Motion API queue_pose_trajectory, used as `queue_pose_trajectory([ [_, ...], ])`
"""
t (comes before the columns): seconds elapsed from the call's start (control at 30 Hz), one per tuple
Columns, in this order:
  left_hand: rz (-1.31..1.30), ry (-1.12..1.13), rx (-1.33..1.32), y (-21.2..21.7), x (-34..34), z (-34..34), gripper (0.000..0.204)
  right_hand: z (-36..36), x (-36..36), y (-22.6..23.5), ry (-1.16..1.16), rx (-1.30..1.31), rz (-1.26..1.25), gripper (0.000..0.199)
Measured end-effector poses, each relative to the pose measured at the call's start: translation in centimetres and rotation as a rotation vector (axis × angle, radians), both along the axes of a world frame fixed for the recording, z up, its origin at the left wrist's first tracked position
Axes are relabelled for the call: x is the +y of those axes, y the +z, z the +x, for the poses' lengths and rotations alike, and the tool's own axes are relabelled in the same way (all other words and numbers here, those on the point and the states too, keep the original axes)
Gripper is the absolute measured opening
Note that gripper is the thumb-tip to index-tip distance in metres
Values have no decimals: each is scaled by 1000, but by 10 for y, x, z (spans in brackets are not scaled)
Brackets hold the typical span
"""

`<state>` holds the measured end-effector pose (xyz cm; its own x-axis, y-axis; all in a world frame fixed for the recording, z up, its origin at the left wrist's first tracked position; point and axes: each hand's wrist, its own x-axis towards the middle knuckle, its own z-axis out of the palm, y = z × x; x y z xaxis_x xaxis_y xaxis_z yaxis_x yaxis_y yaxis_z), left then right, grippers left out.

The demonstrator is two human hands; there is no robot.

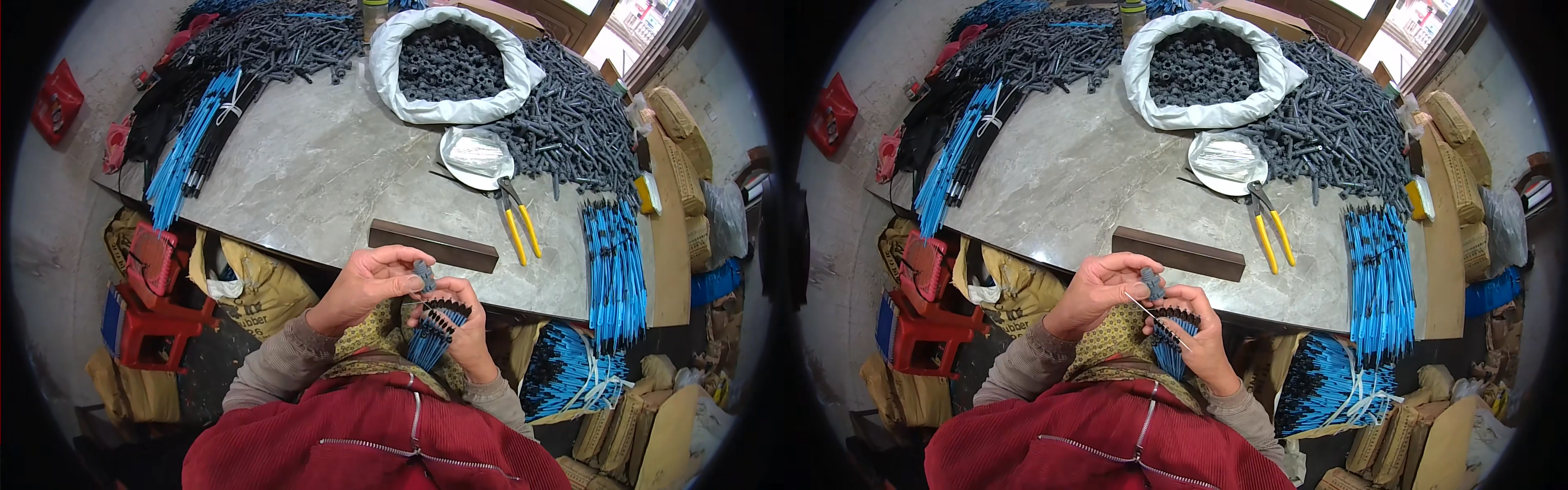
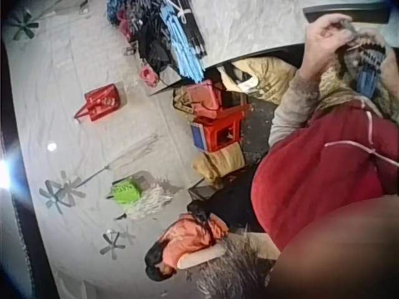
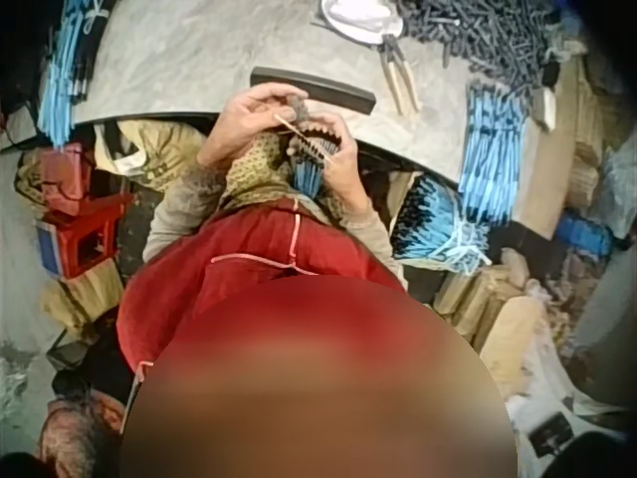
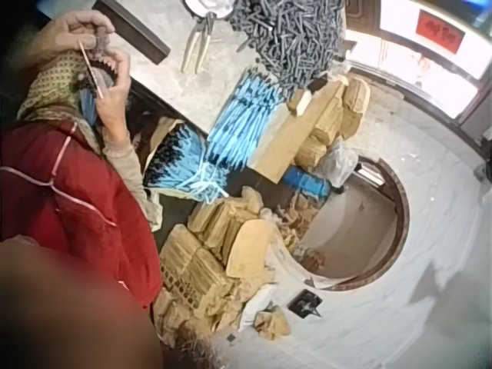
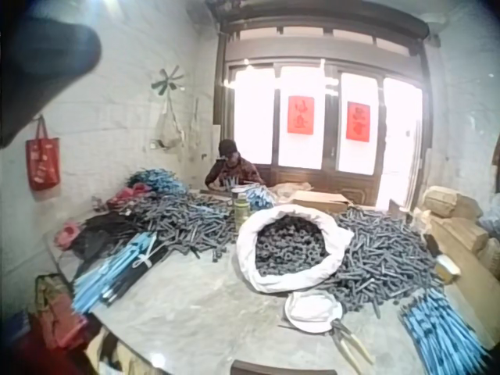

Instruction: Assembling bundles of blue wires into a central plastic component using pliers.

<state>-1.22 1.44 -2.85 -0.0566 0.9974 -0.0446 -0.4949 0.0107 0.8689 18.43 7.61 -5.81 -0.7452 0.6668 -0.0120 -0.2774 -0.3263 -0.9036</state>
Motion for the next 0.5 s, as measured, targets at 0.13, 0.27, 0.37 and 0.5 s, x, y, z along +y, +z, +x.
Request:
queue_pose_trajectory([
  [0.13, -32, -32, 80, 9, -2, -4, 33, 1, 0, -1, 2, -1, 8, 36],
  [0.27, -40, -70, 127, 14, -2, -6, 33, 0, 0, 1, 2, -11, 10, 35],
  [0.37, -3, -76, 157, 16, 0, -7, 33, 0, 1, 0, 1, -11, 11, 34],
  [0.5, 29, -78, 173, 19, -1, -6, 31, -2, 0, 3, -7, -13, 1, 32],
])
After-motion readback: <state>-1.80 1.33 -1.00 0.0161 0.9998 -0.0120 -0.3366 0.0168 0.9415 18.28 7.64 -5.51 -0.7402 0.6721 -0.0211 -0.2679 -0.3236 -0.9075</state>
